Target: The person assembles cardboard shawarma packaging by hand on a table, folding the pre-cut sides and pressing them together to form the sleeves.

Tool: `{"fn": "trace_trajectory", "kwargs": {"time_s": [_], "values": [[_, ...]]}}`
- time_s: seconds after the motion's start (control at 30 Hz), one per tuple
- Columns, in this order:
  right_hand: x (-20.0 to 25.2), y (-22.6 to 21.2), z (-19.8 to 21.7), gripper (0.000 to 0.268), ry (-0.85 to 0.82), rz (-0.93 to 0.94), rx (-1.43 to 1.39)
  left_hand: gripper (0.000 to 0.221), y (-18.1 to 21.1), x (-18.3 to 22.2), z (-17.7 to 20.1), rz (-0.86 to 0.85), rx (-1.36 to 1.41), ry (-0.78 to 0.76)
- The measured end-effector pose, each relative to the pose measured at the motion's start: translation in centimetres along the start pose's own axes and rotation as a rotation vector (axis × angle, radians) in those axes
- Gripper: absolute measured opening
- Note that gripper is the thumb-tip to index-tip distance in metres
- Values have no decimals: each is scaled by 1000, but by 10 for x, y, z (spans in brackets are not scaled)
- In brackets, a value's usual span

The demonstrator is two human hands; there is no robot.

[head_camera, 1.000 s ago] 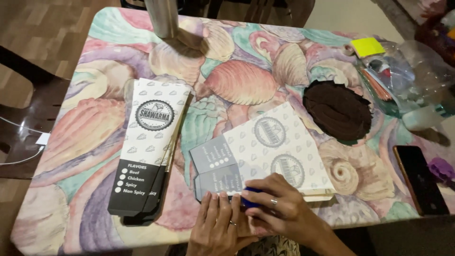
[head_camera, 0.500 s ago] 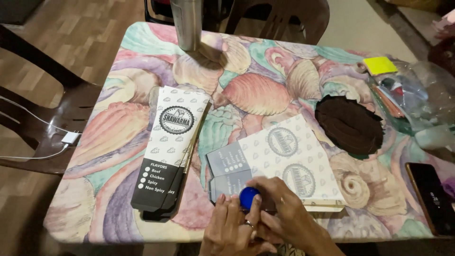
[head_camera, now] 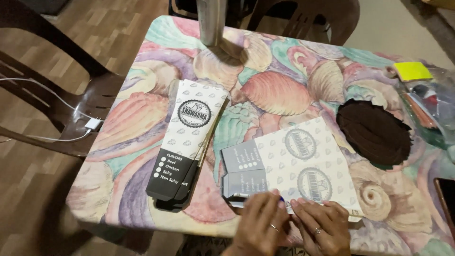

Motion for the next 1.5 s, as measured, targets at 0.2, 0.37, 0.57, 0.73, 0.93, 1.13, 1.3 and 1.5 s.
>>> {"fn": "trace_trajectory", "kwargs": {"time_s": [0.2, 0.37, 0.57, 0.73, 0.93, 1.13, 1.3, 1.5], "values": [[8, 9, -3, 30, -70, -75, -41, 42, -68, 15, 29, 197, -145, -76], [0, 7, 2, 28, -27, -82, -93, 42, -69, 7, 40, 279, -47, -54], [8, 10, -3, 25, -13, -30, -60, 24, -14, -8, 3, 98, 145, -99], [4, 10, -1, 26, -25, -79, -76, 35, -74, 12, 37, 233, -51, -97], [6, 11, 1, 27, -39, -103, -99, 24, -90, 16, 58, 367, -203, -82], [6, 15, -2, 32, -100, -83, -97, 44, -80, 4, 53, 306, -85, -202], [-2, 15, -6, 34, -189, -14, -161, 23, -60, -16, 26, -16, -37, -587], [-9, 23, -11, 27, -214, 79, -229, 5, -53, -7, 3, -277, -243, -866]]}}
Point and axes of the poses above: each hand's wrist, its own x-axis away from the middle knuckle, its own z-axis out of the back of the hand, y = z × x, the point moved 10 cm from there along -x, towards the middle knuckle, and after that the axes turned 9 degrees about z, right-handed, at the moved point
